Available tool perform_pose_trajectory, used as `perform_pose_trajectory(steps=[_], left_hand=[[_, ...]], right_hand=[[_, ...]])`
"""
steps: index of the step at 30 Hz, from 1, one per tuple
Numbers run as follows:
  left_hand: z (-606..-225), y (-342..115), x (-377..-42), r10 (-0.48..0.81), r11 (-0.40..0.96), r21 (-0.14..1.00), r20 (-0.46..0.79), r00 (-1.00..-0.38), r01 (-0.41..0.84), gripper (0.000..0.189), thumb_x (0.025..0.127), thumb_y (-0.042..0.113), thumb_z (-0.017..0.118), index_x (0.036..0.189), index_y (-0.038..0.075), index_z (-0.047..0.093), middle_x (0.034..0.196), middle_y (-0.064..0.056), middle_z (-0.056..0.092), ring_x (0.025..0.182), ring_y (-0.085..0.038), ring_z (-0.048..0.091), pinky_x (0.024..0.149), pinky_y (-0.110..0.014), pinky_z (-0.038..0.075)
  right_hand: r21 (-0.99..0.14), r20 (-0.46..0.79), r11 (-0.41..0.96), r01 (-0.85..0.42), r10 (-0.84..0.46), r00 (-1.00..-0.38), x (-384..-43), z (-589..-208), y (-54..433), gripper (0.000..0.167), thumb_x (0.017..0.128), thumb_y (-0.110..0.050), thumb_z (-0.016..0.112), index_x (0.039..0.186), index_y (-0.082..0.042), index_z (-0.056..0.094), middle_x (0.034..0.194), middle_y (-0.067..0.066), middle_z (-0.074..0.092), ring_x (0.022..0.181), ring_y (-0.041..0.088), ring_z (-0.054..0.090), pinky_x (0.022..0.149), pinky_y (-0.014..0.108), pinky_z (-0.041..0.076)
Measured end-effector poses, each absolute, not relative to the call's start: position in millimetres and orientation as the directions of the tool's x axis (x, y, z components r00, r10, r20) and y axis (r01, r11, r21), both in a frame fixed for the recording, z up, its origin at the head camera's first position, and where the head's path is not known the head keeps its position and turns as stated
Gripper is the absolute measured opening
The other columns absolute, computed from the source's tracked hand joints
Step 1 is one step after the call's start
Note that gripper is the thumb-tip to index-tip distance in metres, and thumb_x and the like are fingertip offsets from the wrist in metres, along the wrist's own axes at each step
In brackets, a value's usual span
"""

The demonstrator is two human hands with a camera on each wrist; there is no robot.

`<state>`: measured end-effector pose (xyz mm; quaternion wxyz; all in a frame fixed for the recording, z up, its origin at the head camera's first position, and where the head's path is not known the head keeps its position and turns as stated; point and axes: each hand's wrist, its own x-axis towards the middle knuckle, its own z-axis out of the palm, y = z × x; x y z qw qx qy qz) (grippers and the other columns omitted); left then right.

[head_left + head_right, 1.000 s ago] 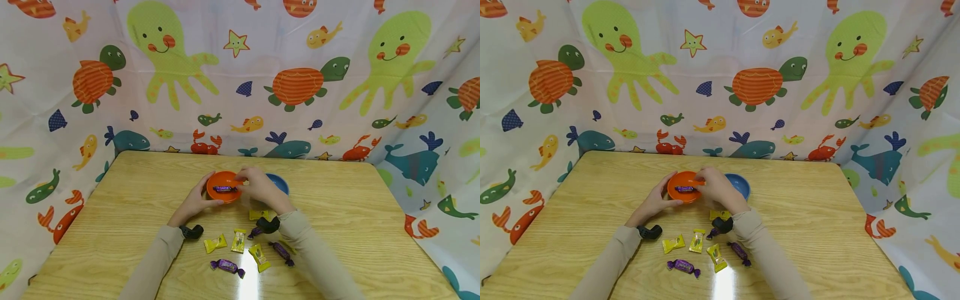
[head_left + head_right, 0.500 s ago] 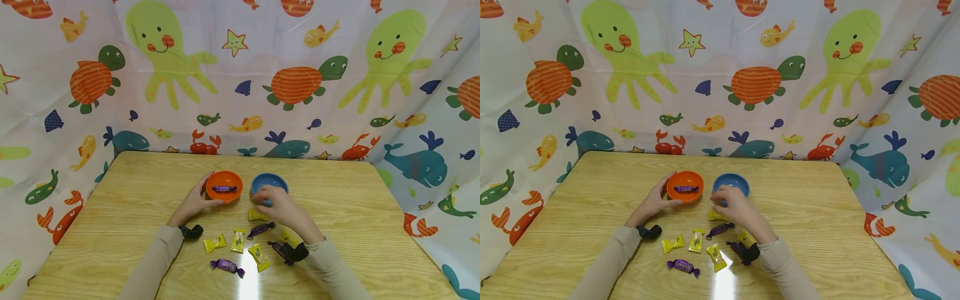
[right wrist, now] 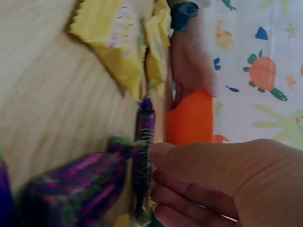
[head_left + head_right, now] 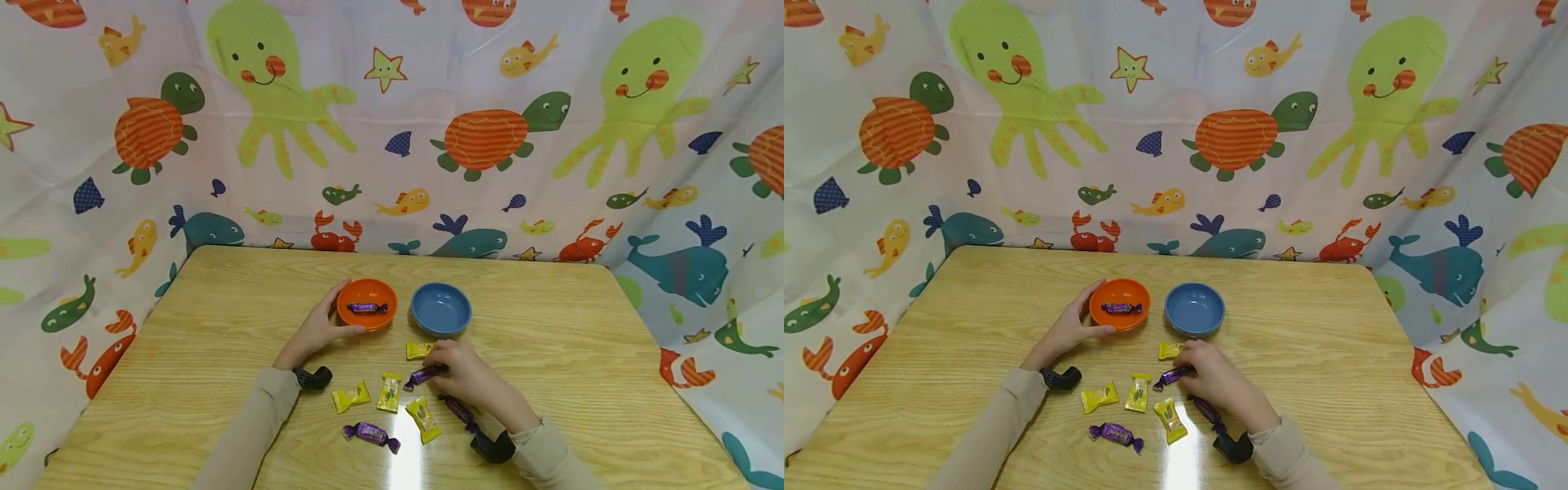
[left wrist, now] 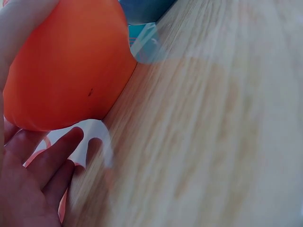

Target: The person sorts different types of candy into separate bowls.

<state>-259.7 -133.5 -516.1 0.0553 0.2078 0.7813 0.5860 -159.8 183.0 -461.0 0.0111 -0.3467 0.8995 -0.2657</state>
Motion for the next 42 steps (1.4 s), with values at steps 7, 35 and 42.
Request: perform_pose_trajectory(steps=[7,35,42], left_hand=[[-511.6,-130.2,-258.4,0.406,0.244,0.937,0.135,-0.904,0.25,0.103,0.081,0.018,0.084,0.16,0.016,0.018,0.16,-0.007,0.029,0.147,-0.026,0.025,0.12,-0.053,0.01],[-481.3,-130.7,-240.7,0.411,0.255,0.931,0.138,-0.901,0.26,0.1,0.082,0.019,0.084,0.158,0.007,0.021,0.159,-0.012,0.03,0.147,-0.028,0.026,0.119,-0.053,0.013],[-503.1,-132.7,-254.4,0.405,0.266,0.929,0.135,-0.904,0.258,0.102,0.082,0.018,0.084,0.16,0.012,0.018,0.16,-0.009,0.028,0.147,-0.027,0.025,0.12,-0.053,0.011]], right_hand=[[-0.461,0.18,0.633,-0.622,-0.619,-0.764,-155.5,-467.2,186.1,0.019,0.079,0.003,0.077,0.096,-0.005,0.075,0.095,0.001,0.064,0.09,0.016,0.061,0.077,0.031,0.055],[-0.517,0.17,0.616,-0.594,-0.607,-0.776,-161.1,-447.8,180.7,0.017,0.081,0.002,0.077,0.095,-0.007,0.073,0.093,0.0,0.063,0.086,0.015,0.062,0.074,0.031,0.055],[-0.517,0.216,0.588,-0.622,-0.613,-0.76,-171.1,-430.1,171.8,0.016,0.082,0.0,0.079,0.095,-0.007,0.073,0.092,0.002,0.064,0.085,0.016,0.063,0.074,0.031,0.056]])
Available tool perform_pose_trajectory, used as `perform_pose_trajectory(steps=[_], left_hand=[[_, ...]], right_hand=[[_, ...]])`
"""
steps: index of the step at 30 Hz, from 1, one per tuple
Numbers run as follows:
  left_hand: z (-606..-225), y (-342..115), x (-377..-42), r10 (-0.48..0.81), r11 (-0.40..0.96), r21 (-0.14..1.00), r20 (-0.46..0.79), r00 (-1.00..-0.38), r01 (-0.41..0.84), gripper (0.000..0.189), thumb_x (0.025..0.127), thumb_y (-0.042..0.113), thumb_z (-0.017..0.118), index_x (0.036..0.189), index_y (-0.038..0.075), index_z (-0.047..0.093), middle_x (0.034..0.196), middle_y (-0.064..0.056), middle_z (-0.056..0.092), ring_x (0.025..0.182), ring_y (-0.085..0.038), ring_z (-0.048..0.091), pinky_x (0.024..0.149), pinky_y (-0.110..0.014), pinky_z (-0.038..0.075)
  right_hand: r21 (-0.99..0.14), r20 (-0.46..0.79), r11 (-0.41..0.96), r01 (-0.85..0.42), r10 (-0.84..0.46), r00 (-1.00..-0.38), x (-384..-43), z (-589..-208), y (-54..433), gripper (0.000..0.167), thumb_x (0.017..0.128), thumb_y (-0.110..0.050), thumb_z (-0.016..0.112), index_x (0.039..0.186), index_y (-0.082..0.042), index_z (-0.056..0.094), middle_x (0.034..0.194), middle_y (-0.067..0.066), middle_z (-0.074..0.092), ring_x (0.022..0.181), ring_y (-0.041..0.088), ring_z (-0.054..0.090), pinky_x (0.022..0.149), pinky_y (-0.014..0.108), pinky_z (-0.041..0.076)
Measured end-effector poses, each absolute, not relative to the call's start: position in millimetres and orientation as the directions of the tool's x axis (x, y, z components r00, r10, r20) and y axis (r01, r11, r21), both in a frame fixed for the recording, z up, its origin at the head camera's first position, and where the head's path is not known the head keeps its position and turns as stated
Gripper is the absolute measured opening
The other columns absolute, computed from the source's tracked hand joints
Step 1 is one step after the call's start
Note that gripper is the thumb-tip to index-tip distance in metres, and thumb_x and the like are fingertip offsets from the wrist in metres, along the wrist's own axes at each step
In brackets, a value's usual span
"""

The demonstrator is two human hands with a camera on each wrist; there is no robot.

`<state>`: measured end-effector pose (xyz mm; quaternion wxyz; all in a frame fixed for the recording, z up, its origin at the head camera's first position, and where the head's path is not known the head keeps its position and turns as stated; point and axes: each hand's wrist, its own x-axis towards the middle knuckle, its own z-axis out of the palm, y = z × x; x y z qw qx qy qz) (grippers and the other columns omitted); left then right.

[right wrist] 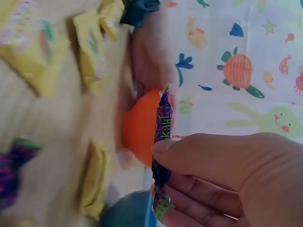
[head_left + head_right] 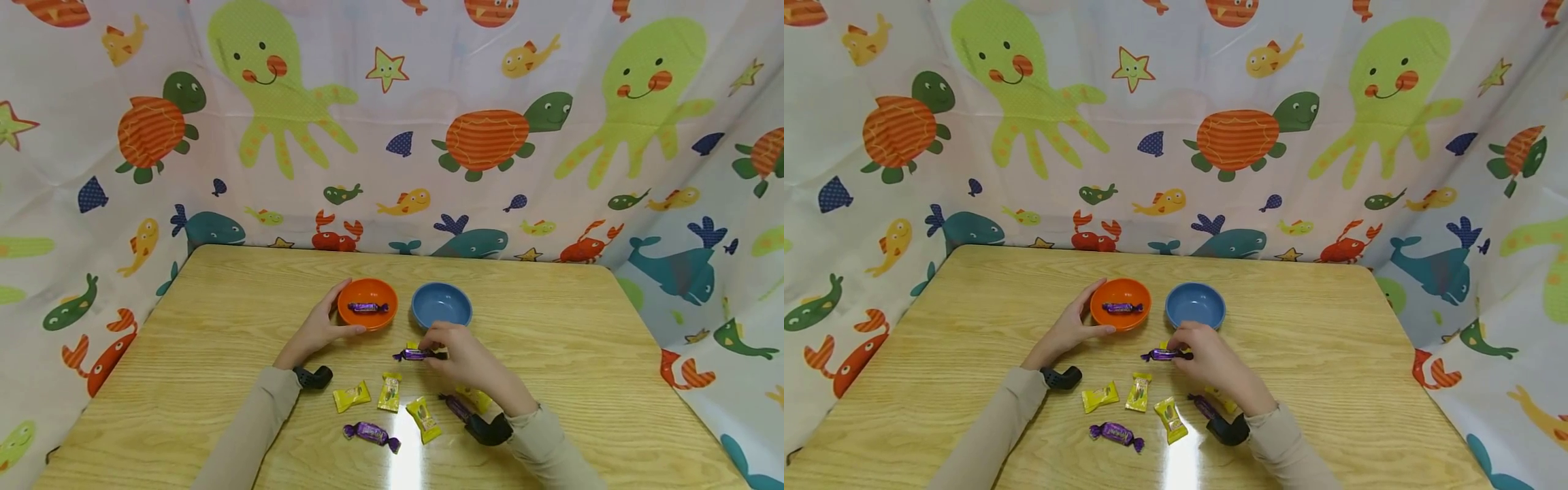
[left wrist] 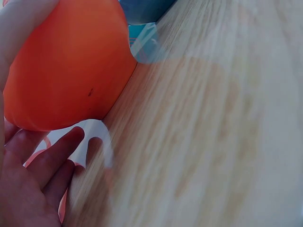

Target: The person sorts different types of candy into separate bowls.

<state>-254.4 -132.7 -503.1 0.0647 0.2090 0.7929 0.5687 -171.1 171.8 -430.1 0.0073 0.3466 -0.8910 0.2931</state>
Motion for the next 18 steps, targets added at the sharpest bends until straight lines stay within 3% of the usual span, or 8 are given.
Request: perform_pose_trajectory(steps=[4,8,12,18], left_hand=[[-513.7,-134.1,-259.0,0.394,0.247,0.934,0.148,-0.907,0.259,0.103,0.081,0.02,0.085,0.16,0.019,0.019,0.161,-0.005,0.028,0.148,-0.024,0.024,0.12,-0.053,0.009],[-515.3,-135.0,-258.5,0.39,0.227,0.939,0.155,-0.908,0.258,0.102,0.079,0.025,0.086,0.159,0.022,0.022,0.159,-0.003,0.031,0.147,-0.023,0.025,0.12,-0.053,0.01],[-516.4,-135.0,-258.6,0.39,0.227,0.936,0.165,-0.906,0.268,0.103,0.078,0.029,0.087,0.159,0.021,0.023,0.158,-0.004,0.033,0.146,-0.023,0.027,0.12,-0.053,0.011],[-516.2,-134.2,-258.4,0.384,0.221,0.938,0.168,-0.908,0.267,0.103,0.078,0.033,0.086,0.159,0.02,0.024,0.158,-0.003,0.033,0.146,-0.024,0.028,0.119,-0.054,0.012]], right_hand=[[-0.523,0.251,0.572,-0.632,-0.606,-0.755,-183.1,-423.3,165.3,0.016,0.081,-0.001,0.08,0.095,-0.007,0.074,0.091,0.002,0.064,0.081,0.015,0.062,0.071,0.029,0.055],[-0.528,0.27,0.561,-0.638,-0.601,-0.752,-197.7,-417.0,157.2,0.014,0.083,-0.002,0.079,0.095,-0.008,0.074,0.09,0.002,0.064,0.079,0.016,0.062,0.07,0.036,0.056],[-0.539,0.265,0.563,-0.627,-0.594,-0.76,-212.1,-411.9,147.1,0.013,0.084,-0.003,0.078,0.095,-0.008,0.075,0.089,0.001,0.064,0.08,0.017,0.062,0.072,0.042,0.056],[-0.571,0.221,0.576,-0.585,-0.578,-0.785,-233.2,-411.1,128.6,0.01,0.086,-0.005,0.076,0.096,-0.006,0.074,0.09,0.002,0.063,0.081,0.018,0.06,0.074,0.038,0.054]])
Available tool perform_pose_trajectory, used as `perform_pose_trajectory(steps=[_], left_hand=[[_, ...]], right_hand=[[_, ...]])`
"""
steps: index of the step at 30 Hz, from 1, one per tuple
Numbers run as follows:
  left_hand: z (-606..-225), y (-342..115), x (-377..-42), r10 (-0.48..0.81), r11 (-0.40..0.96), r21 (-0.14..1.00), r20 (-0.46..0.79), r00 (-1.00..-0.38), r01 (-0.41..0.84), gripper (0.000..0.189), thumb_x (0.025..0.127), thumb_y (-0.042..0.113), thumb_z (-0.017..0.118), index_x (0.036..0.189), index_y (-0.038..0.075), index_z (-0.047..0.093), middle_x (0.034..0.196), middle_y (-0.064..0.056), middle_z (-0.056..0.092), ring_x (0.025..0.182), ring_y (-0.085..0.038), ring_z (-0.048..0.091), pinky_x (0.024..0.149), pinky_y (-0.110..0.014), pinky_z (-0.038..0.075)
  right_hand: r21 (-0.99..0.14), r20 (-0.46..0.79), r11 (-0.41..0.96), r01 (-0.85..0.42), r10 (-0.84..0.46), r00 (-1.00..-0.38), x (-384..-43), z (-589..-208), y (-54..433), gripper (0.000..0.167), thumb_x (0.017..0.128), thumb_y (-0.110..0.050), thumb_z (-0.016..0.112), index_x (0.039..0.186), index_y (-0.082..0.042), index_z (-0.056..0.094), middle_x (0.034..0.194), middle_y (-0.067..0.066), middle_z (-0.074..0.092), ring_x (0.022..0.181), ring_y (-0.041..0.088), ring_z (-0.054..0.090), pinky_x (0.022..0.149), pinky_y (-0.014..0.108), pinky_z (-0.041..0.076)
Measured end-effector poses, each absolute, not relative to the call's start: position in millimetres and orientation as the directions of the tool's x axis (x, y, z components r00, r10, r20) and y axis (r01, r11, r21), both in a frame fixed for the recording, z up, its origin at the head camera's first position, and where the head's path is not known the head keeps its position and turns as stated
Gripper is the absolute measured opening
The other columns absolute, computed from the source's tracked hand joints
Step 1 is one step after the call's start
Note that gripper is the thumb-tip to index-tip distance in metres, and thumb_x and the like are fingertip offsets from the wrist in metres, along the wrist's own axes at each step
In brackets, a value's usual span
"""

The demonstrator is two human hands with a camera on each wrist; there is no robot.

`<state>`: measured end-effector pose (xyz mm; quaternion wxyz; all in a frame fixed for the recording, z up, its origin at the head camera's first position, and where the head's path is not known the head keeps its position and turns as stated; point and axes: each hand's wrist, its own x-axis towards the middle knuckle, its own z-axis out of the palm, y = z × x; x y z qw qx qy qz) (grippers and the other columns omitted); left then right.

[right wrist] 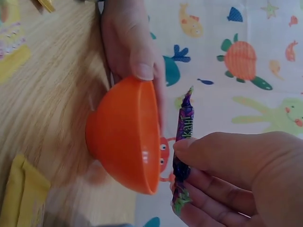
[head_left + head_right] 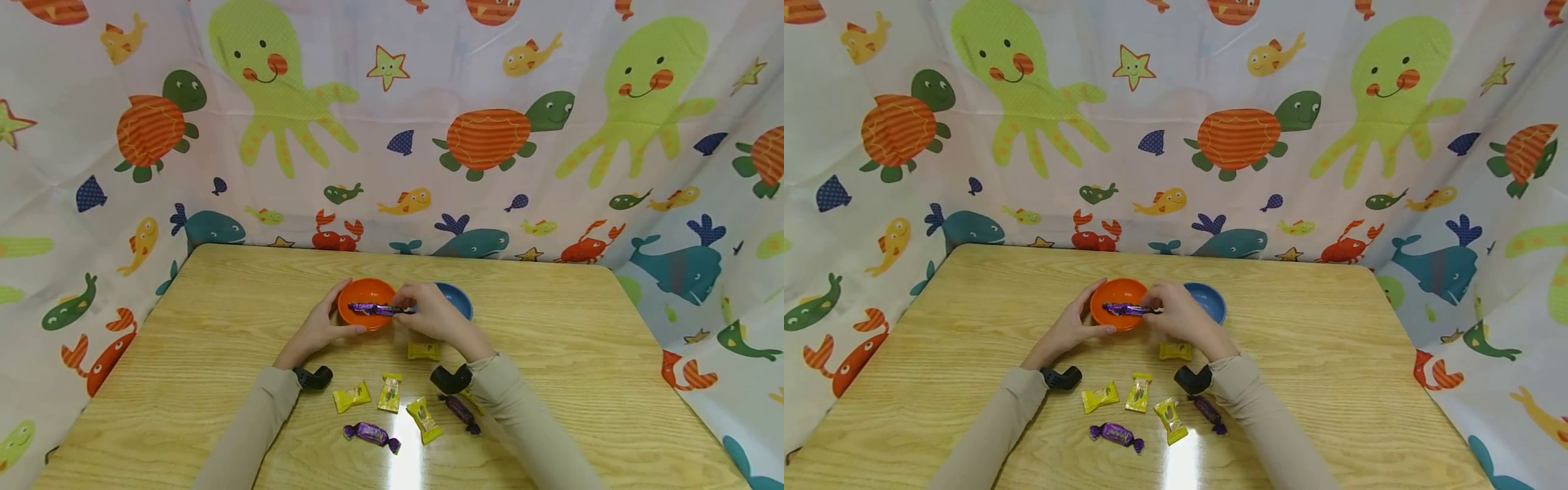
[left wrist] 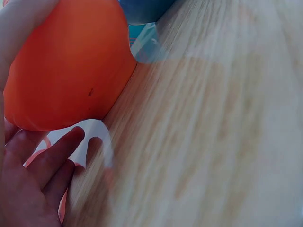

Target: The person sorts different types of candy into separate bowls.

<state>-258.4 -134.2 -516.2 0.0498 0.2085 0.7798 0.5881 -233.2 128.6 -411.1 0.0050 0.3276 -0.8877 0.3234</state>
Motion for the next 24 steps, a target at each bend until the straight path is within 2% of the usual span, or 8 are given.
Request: perform_pose_trajectory(steps=[5,10,17,24], left_hand=[[-515.5,-134.5,-257.5,0.387,0.221,0.942,0.154,-0.909,0.253,0.101,0.079,0.031,0.086,0.159,0.022,0.024,0.158,-0.003,0.033,0.146,-0.024,0.028,0.119,-0.055,0.012],[-515.6,-135.5,-258.6,0.396,0.22,0.943,0.147,-0.906,0.249,0.101,0.081,0.024,0.085,0.159,0.021,0.022,0.158,-0.004,0.032,0.146,-0.024,0.028,0.119,-0.054,0.012],[-515.4,-136.1,-257.9,0.404,0.203,0.948,0.146,-0.903,0.244,0.098,0.083,0.024,0.083,0.159,0.025,0.021,0.16,-0.003,0.029,0.147,-0.025,0.026,0.119,-0.054,0.011],[-517.1,-136.3,-258.5,0.398,0.203,0.945,0.16,-0.903,0.257,0.101,0.081,0.029,0.085,0.16,0.022,0.021,0.16,-0.003,0.03,0.146,-0.026,0.028,0.118,-0.057,0.013]], right_hand=[[-0.583,0.162,0.603,-0.544,-0.57,-0.806,-248.3,-414.7,111.1,0.012,0.089,-0.007,0.075,0.1,-0.005,0.075,0.092,0.002,0.064,0.083,0.017,0.059,0.075,0.029,0.052],[-0.553,0.142,0.628,-0.548,-0.576,-0.805,-259.7,-420.5,93.9,0.012,0.087,-0.006,0.076,0.099,-0.004,0.076,0.091,0.003,0.064,0.081,0.015,0.059,0.072,0.026,0.052],[-0.508,0.022,0.689,-0.516,-0.589,-0.808,-267.9,-429.5,77.4,0.009,0.087,-0.003,0.074,0.096,-0.005,0.075,0.092,0.003,0.066,0.082,0.015,0.058,0.072,0.027,0.052],[-0.422,-0.024,0.742,-0.52,-0.583,-0.812,-269.9,-431.6,67.6,0.009,0.084,0.001,0.075,0.09,-0.005,0.077,0.088,0.003,0.07,0.083,0.014,0.063,0.078,0.03,0.055]])
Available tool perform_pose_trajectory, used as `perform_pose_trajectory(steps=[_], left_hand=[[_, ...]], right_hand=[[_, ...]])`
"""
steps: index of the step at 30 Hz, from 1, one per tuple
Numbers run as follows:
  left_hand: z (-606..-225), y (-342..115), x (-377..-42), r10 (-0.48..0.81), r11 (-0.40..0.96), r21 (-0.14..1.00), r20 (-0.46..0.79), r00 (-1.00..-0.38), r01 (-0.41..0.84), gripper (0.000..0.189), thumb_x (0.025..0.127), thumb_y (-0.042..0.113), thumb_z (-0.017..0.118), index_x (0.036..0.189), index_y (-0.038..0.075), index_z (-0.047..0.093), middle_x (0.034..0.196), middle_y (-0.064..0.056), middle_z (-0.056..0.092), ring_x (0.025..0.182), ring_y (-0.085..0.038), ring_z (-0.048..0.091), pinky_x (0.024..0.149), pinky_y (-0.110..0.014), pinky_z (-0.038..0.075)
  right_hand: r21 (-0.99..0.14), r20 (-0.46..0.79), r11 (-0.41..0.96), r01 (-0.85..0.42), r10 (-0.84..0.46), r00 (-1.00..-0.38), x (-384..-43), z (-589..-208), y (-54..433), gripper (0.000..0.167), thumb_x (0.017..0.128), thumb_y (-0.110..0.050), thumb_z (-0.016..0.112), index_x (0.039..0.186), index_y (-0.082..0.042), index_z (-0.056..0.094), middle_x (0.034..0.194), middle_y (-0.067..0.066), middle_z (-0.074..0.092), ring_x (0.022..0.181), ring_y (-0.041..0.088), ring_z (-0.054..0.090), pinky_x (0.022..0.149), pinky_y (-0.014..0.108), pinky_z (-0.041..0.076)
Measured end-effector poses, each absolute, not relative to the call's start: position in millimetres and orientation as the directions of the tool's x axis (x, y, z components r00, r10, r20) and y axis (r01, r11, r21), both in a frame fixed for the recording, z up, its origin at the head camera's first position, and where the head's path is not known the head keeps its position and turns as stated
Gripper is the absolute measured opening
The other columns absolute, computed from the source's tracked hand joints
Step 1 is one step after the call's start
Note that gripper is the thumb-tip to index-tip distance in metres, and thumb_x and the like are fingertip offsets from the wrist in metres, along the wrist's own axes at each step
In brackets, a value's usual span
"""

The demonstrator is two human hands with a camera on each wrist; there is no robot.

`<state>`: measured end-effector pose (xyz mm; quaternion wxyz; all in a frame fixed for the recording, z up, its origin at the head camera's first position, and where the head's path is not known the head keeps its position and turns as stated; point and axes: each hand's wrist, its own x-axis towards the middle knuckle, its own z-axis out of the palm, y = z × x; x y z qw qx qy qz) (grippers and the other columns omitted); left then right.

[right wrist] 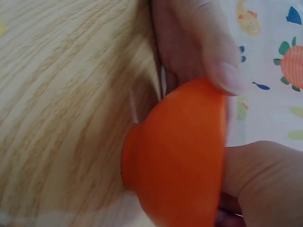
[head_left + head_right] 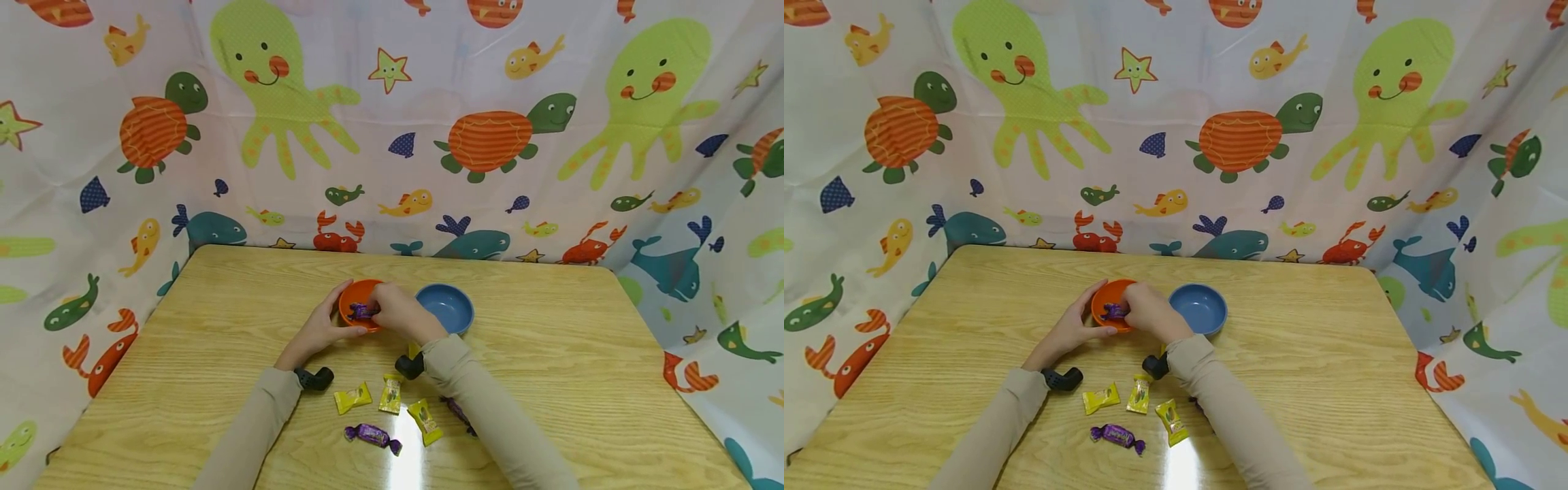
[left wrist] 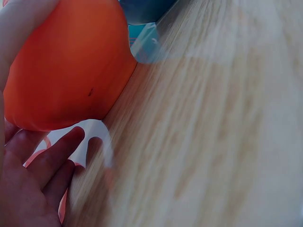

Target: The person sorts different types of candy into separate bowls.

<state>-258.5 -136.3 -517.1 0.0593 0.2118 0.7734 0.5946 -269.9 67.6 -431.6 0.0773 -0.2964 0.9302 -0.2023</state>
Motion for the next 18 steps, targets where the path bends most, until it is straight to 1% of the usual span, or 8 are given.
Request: perform_pose_trajectory(steps=[3,7,12,18], left_hand=[[-517.3,-136.2,-259.0,0.399,0.202,0.945,0.161,-0.903,0.258,0.103,0.08,0.033,0.085,0.16,0.021,0.021,0.159,-0.002,0.031,0.146,-0.025,0.028,0.118,-0.056,0.014],[-517.1,-136.2,-259.6,0.404,0.199,0.945,0.164,-0.9,0.261,0.103,0.081,0.034,0.084,0.16,0.018,0.02,0.16,-0.004,0.029,0.146,-0.027,0.027,0.118,-0.058,0.012],[-517.0,-136.0,-260.0,0.407,0.2,0.943,0.166,-0.898,0.265,0.103,0.081,0.032,0.084,0.16,0.017,0.02,0.16,-0.006,0.029,0.146,-0.028,0.027,0.117,-0.059,0.011],[-517.2,-136.1,-259.3,0.395,0.2,0.947,0.158,-0.905,0.252,0.105,0.079,0.034,0.085,0.16,0.018,0.02,0.159,0.0,0.031,0.145,-0.024,0.028,0.119,-0.056,0.012]], right_hand=[[-0.381,-0.034,0.765,-0.52,-0.573,-0.819,-270.0,-433.0,65.1,0.007,0.084,-0.002,0.076,0.088,-0.007,0.077,0.087,0.002,0.07,0.082,0.014,0.062,0.079,0.03,0.054],[-0.352,-0.029,0.778,-0.52,-0.564,-0.825,-269.6,-434.6,63.9,0.005,0.084,-0.005,0.078,0.087,-0.008,0.077,0.087,0.001,0.069,0.083,0.014,0.062,0.081,0.03,0.054],[-0.354,-0.019,0.771,-0.529,-0.572,-0.82,-269.9,-435.0,64.0,0.005,0.083,-0.005,0.079,0.087,-0.008,0.078,0.086,0.0,0.069,0.082,0.013,0.063,0.08,0.03,0.054],[-0.386,-0.024,0.766,-0.515,-0.566,-0.824,-269.1,-431.1,65.1,0.008,0.084,-0.005,0.078,0.092,-0.007,0.078,0.092,0.003,0.071,0.088,0.015,0.064,0.084,0.031,0.054]])
